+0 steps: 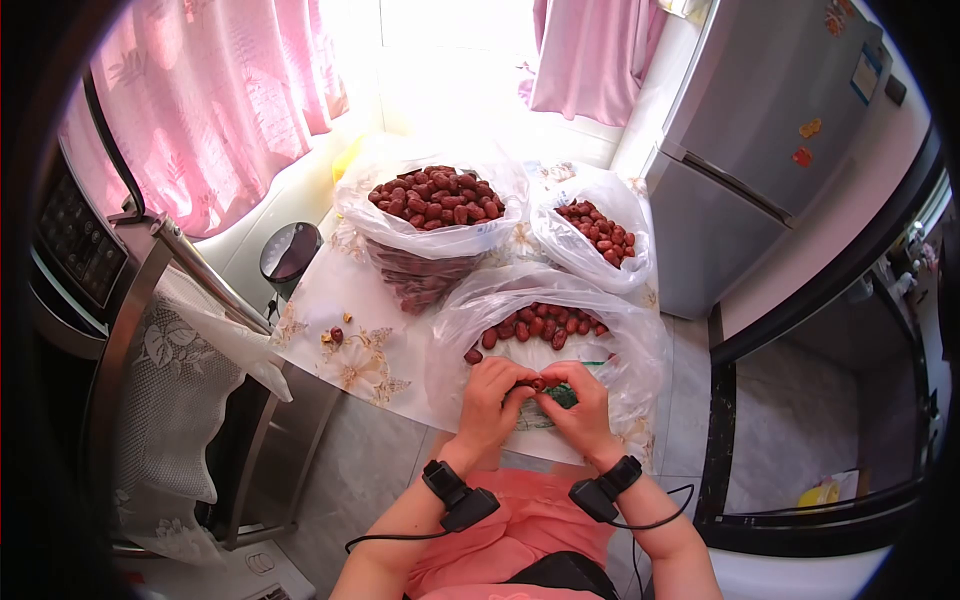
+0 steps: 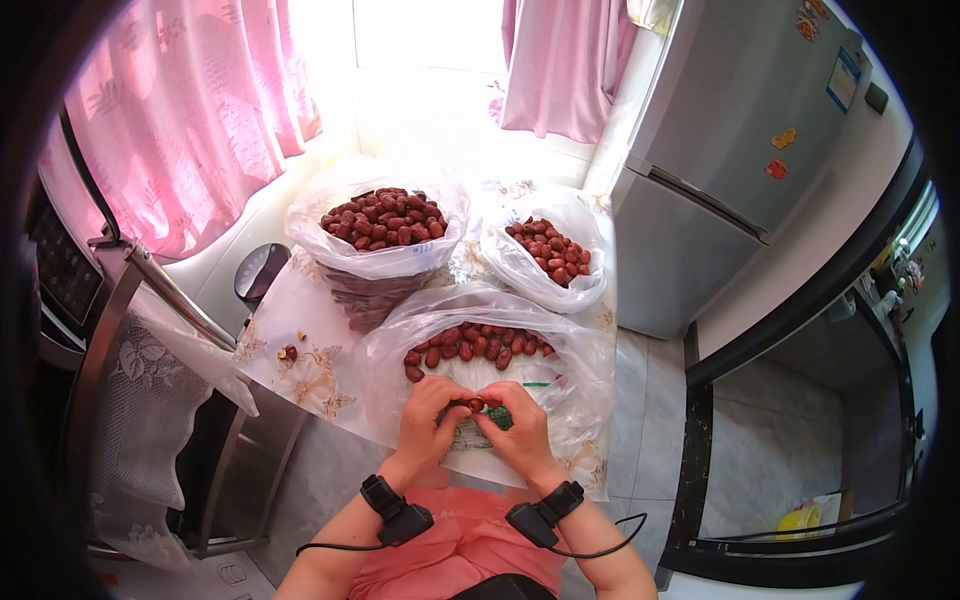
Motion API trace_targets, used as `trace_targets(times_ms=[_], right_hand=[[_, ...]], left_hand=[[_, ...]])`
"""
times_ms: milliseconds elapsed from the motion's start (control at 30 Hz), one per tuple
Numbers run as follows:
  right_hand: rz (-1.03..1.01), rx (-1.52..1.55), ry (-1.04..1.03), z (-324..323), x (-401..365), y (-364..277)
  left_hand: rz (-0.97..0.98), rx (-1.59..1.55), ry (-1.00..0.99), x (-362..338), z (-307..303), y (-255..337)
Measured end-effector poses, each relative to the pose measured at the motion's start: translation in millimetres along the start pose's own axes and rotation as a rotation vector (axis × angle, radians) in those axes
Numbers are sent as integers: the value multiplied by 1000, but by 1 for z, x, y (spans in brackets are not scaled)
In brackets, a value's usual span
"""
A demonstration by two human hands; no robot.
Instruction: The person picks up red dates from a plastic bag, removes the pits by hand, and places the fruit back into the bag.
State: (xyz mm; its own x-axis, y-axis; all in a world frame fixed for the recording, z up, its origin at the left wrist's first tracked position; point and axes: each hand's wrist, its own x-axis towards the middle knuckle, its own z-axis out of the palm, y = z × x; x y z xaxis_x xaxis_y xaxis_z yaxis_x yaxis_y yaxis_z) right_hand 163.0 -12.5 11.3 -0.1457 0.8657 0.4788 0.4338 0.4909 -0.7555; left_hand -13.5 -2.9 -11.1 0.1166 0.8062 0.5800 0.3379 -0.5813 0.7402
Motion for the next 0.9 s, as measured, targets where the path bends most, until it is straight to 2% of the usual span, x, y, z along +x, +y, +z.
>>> trace_targets(times_ms=[733,800,900], right_hand=[[92,-35,-43,1,-3,3],[57,-24,-52,0,-2,4],[8,-2,-65,-1,-2,6]], left_hand=[[47,-1,-17,1,-4,3],[-55,-22,-36,-2,-4,2],[-63,-28,-8,-3,-2,2]])
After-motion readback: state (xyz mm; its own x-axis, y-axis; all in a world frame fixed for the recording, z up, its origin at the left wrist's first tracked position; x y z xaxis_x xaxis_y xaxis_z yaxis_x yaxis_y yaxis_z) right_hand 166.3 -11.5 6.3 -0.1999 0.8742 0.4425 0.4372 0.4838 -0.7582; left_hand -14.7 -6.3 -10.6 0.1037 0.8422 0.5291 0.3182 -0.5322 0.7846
